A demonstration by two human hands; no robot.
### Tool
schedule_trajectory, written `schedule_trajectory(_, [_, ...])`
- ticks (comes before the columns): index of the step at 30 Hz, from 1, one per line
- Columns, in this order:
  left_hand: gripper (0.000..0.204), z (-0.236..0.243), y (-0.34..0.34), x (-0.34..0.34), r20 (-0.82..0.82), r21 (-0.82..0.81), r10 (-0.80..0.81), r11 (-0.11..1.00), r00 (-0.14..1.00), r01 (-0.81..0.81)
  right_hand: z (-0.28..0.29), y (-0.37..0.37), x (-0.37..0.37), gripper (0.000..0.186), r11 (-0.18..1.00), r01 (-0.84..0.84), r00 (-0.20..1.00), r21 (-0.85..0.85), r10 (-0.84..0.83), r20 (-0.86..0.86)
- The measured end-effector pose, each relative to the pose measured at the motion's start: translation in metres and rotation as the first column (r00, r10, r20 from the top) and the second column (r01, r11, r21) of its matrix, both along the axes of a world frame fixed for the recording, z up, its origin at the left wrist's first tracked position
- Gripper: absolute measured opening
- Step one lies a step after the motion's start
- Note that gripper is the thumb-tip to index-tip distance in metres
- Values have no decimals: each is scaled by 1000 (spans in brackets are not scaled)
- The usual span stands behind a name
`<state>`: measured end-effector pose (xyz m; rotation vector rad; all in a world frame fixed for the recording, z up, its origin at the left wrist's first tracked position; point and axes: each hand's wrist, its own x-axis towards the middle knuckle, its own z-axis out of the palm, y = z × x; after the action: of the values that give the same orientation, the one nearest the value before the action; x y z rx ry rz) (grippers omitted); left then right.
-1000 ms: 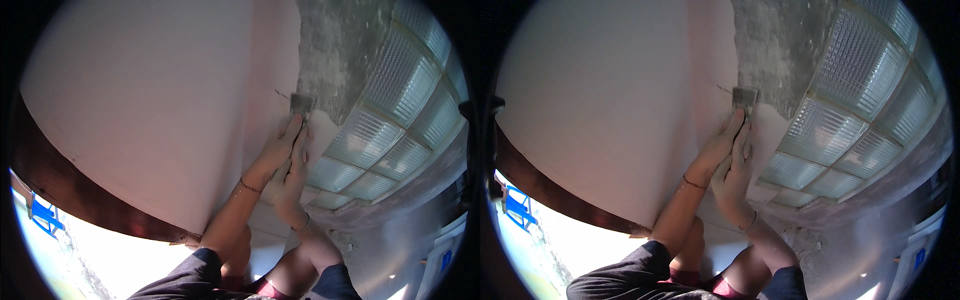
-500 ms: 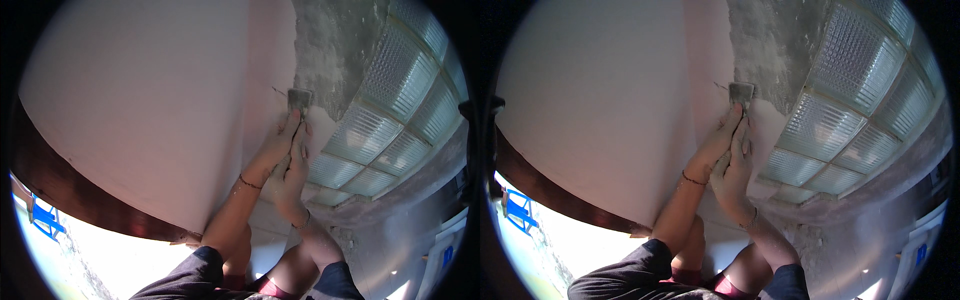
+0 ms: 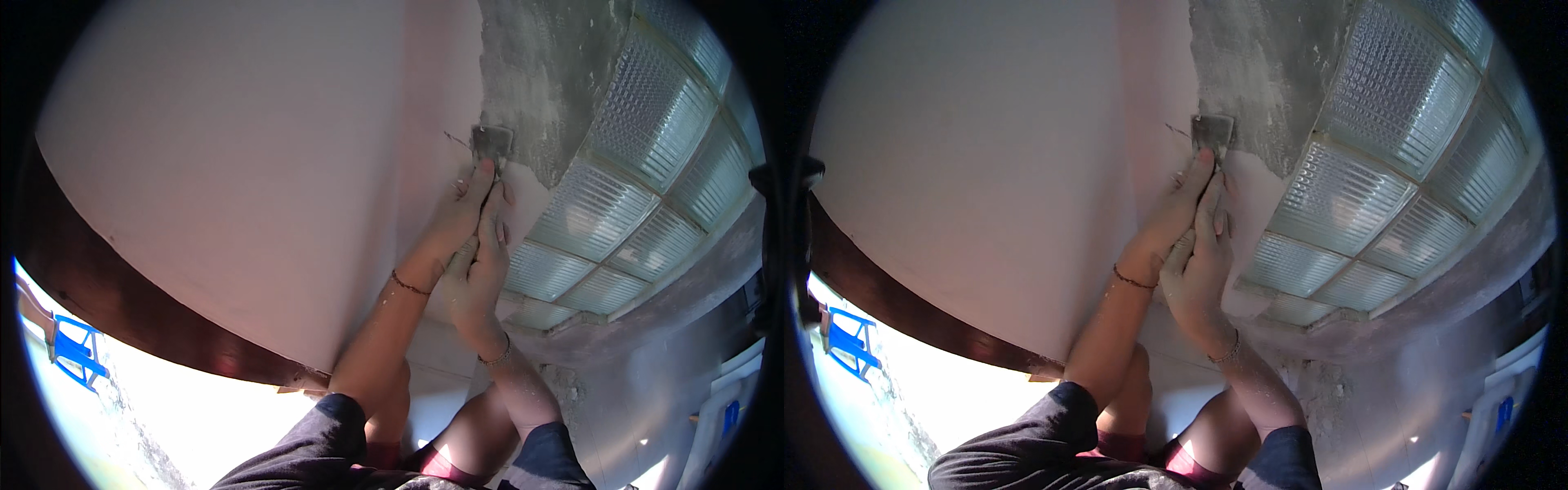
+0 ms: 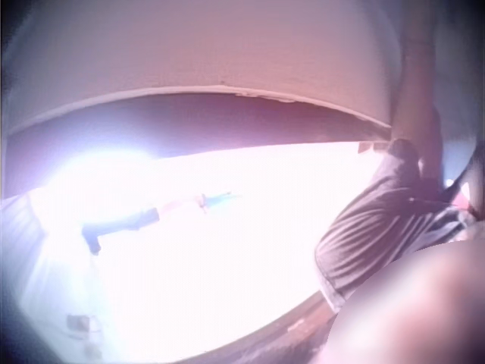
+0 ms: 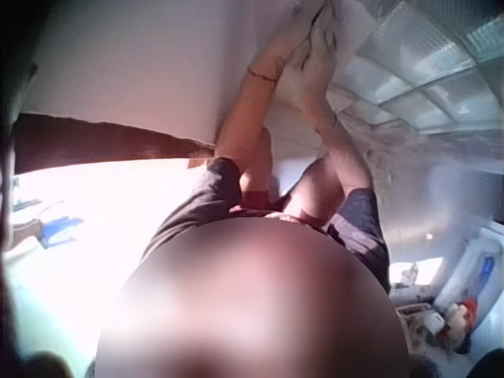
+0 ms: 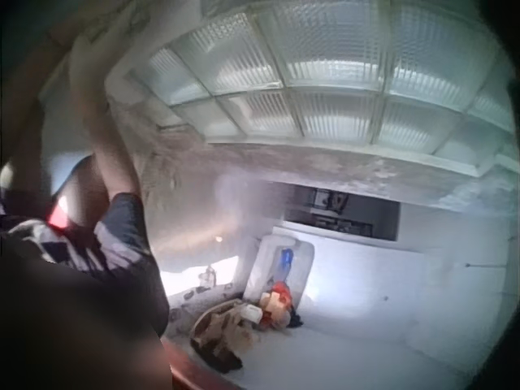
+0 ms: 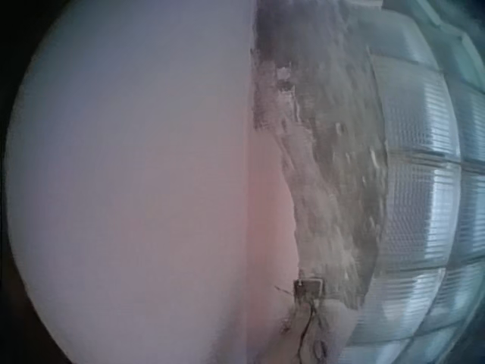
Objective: The person applies plaster to a wall using a trowel, smoothing the surface in repeated strokes. The person occasionally wipes the trowel and continues spreading the material along the wall near a glass block ceiling.
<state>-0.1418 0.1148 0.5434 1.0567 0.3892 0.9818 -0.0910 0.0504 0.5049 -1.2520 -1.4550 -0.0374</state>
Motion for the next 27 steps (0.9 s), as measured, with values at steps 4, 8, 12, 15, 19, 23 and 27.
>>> schedule_trajectory(4, [46,1,-1,1,17,-120,0,993,1000,2,3,0,-1,67,999,-20,1000,35,20,22])
schedule_trajectory(8, [48,3,1,1,11,9,-2,1000,1000,2,5,-1,-2,67,998,-46,996,-49,43,-76])
schedule_trajectory(12, [51,4,1,1,-2,7,37,999,999,-37,6,-2,-4,67,997,-57,998,47,56,6])
schedule_trajectory(15, [52,9,-1,1,11,-10,18,1000,1000,-18,8,0,-2,67,994,-103,984,-34,97,-148])
schedule_trajectory(19, [52,16,-2,-4,-139,0,50,999,989,-50,10,4,-1,68,998,-8,999,67,5,46])
schedule_trajectory(23, [53,18,1,1,-30,103,51,994,998,-47,13,2,0,67,1000,-29,999,8,29,-33])
schedule_trajectory(27, [54,20,6,3,-75,195,175,968,982,-158,18,3,-3,66,999,-37,998,0,37,-43])
